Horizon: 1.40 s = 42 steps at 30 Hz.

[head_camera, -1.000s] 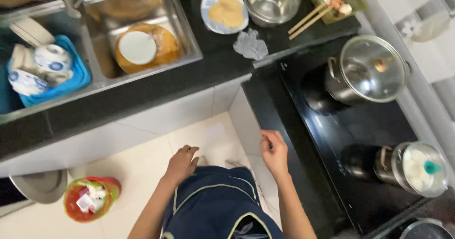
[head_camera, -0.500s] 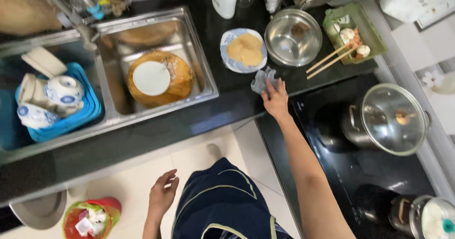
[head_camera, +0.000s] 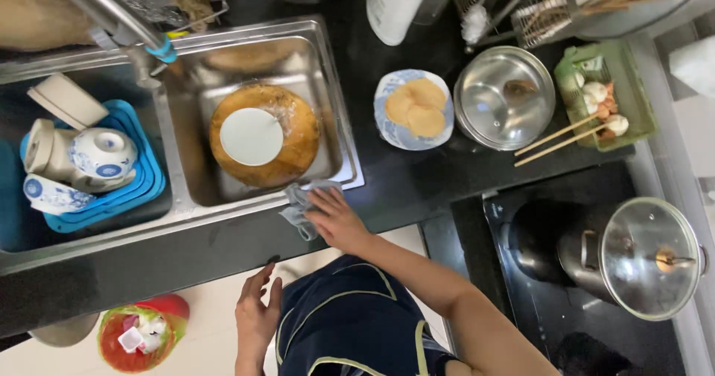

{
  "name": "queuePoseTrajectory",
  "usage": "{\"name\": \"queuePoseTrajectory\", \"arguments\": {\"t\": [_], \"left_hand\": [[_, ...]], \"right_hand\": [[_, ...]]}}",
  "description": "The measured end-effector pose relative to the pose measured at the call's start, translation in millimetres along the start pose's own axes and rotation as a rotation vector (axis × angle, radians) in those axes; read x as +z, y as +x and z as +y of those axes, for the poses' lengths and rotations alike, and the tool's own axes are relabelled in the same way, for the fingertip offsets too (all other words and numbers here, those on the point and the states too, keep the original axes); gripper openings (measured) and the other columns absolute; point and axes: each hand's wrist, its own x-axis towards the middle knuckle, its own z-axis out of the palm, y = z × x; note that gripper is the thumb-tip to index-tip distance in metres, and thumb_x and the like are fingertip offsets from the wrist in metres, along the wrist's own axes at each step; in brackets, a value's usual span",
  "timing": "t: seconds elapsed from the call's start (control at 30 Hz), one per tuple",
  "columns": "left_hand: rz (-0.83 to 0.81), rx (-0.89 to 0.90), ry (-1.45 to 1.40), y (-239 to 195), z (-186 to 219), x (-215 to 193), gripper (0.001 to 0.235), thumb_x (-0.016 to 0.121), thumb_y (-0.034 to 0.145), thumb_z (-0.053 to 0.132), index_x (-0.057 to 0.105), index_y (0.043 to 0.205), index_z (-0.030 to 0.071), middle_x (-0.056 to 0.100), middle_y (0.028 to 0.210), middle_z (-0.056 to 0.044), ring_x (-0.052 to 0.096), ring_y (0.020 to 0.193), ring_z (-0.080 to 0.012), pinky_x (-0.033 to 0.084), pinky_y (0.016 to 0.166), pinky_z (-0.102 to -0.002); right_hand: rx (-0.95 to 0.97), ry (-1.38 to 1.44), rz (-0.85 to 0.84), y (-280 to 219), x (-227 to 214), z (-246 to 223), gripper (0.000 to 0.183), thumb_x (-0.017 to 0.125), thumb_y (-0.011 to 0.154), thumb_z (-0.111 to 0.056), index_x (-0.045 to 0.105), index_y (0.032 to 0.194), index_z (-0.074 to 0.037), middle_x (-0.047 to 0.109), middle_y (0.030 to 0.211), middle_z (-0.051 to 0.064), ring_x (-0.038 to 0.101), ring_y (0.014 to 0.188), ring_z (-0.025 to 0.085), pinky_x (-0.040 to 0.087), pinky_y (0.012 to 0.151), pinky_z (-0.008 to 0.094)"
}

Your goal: Washing a round wooden cutting board and a bowl in a kitchen sink.

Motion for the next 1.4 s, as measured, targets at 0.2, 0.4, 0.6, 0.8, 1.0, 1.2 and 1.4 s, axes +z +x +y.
{"name": "queuePoseTrajectory", "arguments": {"t": [0.2,0.4,0.6,0.8,1.0,1.2,1.4], "left_hand": [[-0.02,-0.116,-0.009,2,-31,-32,0.034,0.071,0.089,0.016,0.071,0.123,0.012,0.072,0.114,-0.013,0.073,0.095,-0.0297,0.06,0.076,-0.04],[0.028,-0.127,-0.049,1,-61,-92,0.034,0.07,0.088,0.015,0.071,0.122,0.013,0.073,0.113,-0.014,0.072,0.093,-0.0331,0.059,0.083,-0.04],[0.085,-0.091,-0.031,-1,-99,-139,0.034,0.071,0.088,0.013,0.07,0.122,0.012,0.072,0.111,-0.016,0.07,0.1,-0.0369,0.056,0.086,-0.043],[0.069,-0.131,-0.016,-9,-126,-173,0.032,0.07,0.089,0.014,0.07,0.121,0.011,0.072,0.111,-0.016,0.071,0.098,-0.0364,0.057,0.083,-0.044],[0.033,-0.163,0.017,-9,-152,-181,0.032,0.07,0.088,0.016,0.071,0.12,0.012,0.073,0.11,-0.014,0.072,0.09,-0.0345,0.058,0.079,-0.043],[-0.076,-0.024,0.037,24,-139,-175,0.032,0.07,0.091,0.018,0.071,0.122,0.013,0.073,0.111,-0.014,0.073,0.087,-0.0326,0.059,0.078,-0.041],[-0.111,0.24,0.07,68,-102,-159,0.032,0.069,0.091,0.019,0.072,0.122,0.01,0.071,0.114,-0.018,0.072,0.099,-0.0377,0.058,0.082,-0.044]], "right_hand": [[0.204,0.269,0.07,42,18,20,0.046,0.063,0.089,0.0,0.062,0.134,-0.01,0.067,0.128,0.016,0.061,0.121,0.036,0.046,0.107,0.049],[-0.001,0.003,-0.061,24,69,-32,0.063,0.062,0.085,0.004,0.059,0.145,-0.017,0.06,0.143,0.016,0.052,0.141,0.033,0.035,0.121,0.052],[-0.26,-0.005,-0.279,127,173,-158,0.068,0.067,0.087,-0.012,0.05,0.152,-0.017,0.038,0.161,0.022,0.03,0.153,0.041,0.018,0.124,0.063],[-0.243,-0.093,-0.365,219,245,-246,0.067,0.067,0.087,-0.022,0.044,0.15,-0.022,0.035,0.161,0.021,0.029,0.149,0.042,0.017,0.116,0.068],[-0.16,0.012,-0.205,184,218,-188,0.058,0.064,0.094,-0.017,0.052,0.15,-0.023,0.058,0.145,0.013,0.052,0.137,0.033,0.036,0.117,0.055],[0.053,-0.112,-0.028,106,87,-109,0.054,0.066,0.088,-0.01,0.06,0.142,-0.018,0.066,0.125,0.011,0.06,0.12,0.03,0.042,0.108,0.049],[0.271,-0.198,0.02,51,3,-42,0.043,0.065,0.086,-0.007,0.067,0.13,-0.011,0.065,0.107,0.015,0.061,0.105,0.034,0.046,0.101,0.047]]}}
